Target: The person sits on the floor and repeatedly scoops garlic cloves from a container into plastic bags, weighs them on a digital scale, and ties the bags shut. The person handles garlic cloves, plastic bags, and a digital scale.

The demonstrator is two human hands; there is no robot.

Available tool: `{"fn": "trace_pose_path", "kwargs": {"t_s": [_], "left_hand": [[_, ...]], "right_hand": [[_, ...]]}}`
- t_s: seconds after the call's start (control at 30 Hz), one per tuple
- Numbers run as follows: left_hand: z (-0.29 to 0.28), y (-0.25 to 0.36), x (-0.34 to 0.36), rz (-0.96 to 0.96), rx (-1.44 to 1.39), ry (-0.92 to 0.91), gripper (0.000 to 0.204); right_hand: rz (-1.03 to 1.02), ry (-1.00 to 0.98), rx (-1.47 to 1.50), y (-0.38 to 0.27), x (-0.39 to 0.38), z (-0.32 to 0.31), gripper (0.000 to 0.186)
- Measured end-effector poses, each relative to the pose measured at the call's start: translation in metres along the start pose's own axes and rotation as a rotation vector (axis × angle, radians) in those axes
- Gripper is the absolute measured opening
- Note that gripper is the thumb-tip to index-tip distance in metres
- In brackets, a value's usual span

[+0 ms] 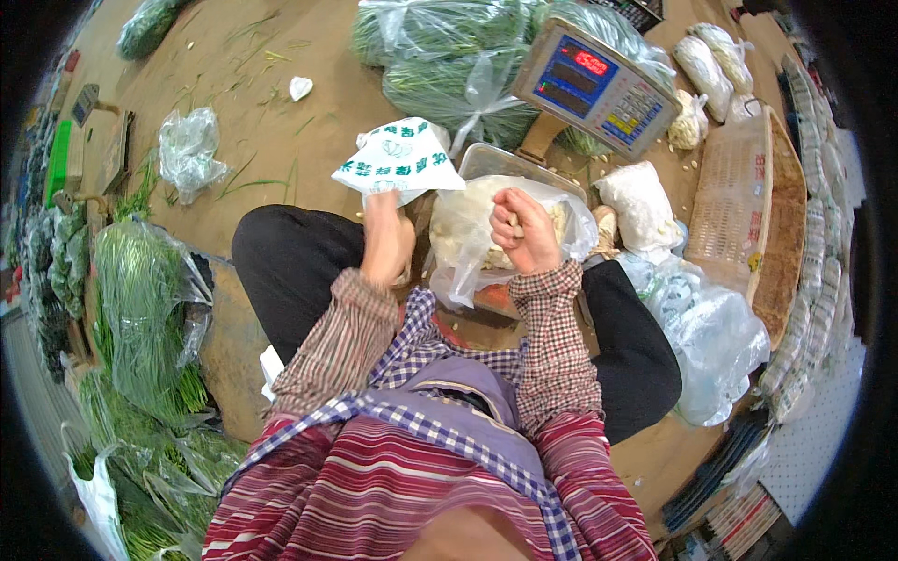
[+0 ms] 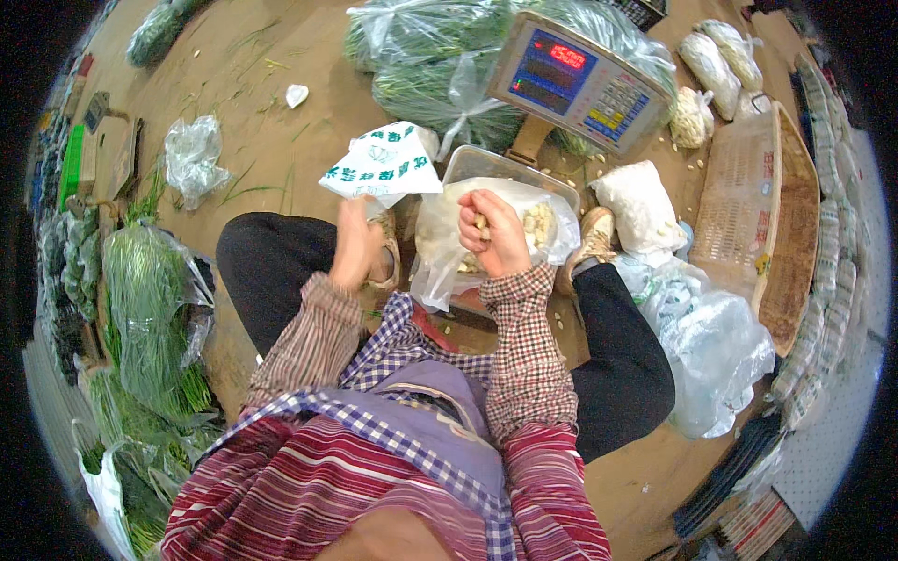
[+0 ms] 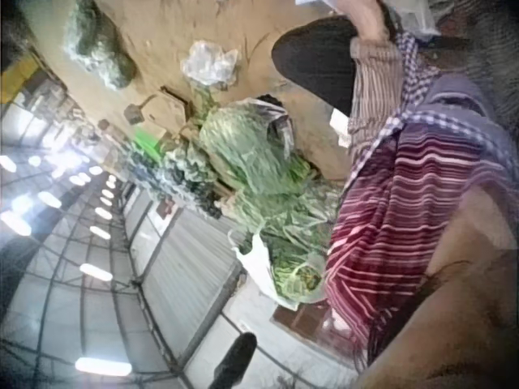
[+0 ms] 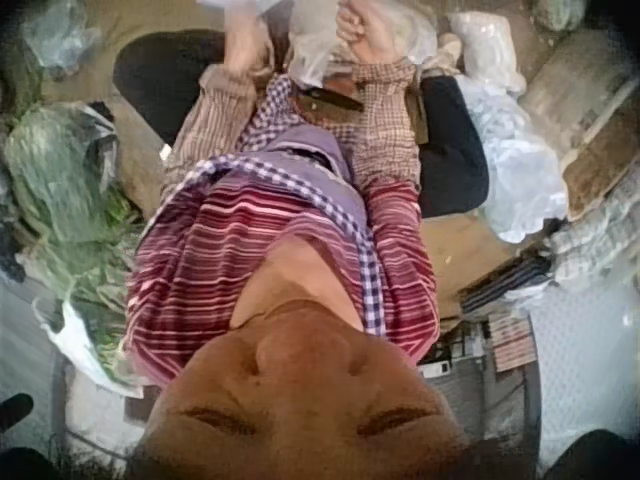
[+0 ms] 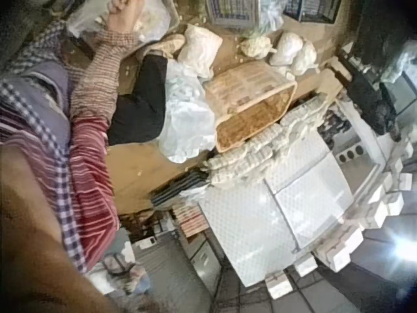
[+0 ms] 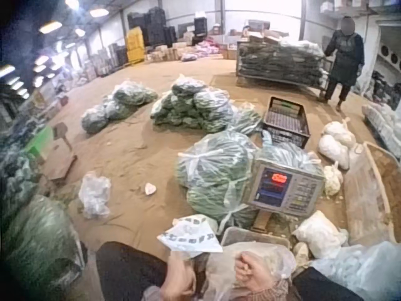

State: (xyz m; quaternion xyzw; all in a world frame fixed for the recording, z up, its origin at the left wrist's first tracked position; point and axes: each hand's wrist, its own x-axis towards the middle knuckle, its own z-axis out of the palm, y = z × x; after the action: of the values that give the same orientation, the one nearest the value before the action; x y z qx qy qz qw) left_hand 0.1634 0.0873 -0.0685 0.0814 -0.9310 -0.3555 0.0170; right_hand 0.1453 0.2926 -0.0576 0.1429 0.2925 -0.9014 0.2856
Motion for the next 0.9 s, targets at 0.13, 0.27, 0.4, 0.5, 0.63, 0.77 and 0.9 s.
{"fn": "trace_pose_path", "kwargs": {"t_s": [0.13, 0.27, 0.4, 0.5, 0.63, 0.77, 0.9], "left_hand": [[0.023, -0.091, 0.054, -0.596, 0.036, 0.204, 0.034], [0.035, -0.118, 0.06, -0.89, -1.006, 0.098, 0.02], [0.04, -0.124, 0.068, -0.569, -1.062, -0.09, 0.008], [0.026, -0.11, 0.078, -0.604, -1.048, -0.204, 0.01], [0.004, -0.102, 0.079, -0.823, -0.986, -0.212, 0.03], [0.012, -0.135, 0.081, -0.737, -1.092, -0.203, 0.056], [0.003, -0.108, 0.074, -0.721, -1.142, -0.245, 0.054]], "right_hand": [[0.098, 0.281, -0.2, 0.038, 0.039, 0.024, 0.012], [0.297, 0.281, 0.055, 0.082, 0.058, 0.019, 0.017], [0.325, 0.153, -0.073, 0.084, 0.077, 0.039, 0.021], [0.334, 0.143, -0.09, 0.096, 0.1, 0.06, 0.022], [0.269, 0.14, -0.003, 0.147, 0.139, 0.057, 0.024], [0.031, 0.211, 0.24, 0.159, 0.162, 0.078, 0.033], [-0.094, 0.322, -0.005, 0.164, 0.184, 0.05, 0.042]]}}
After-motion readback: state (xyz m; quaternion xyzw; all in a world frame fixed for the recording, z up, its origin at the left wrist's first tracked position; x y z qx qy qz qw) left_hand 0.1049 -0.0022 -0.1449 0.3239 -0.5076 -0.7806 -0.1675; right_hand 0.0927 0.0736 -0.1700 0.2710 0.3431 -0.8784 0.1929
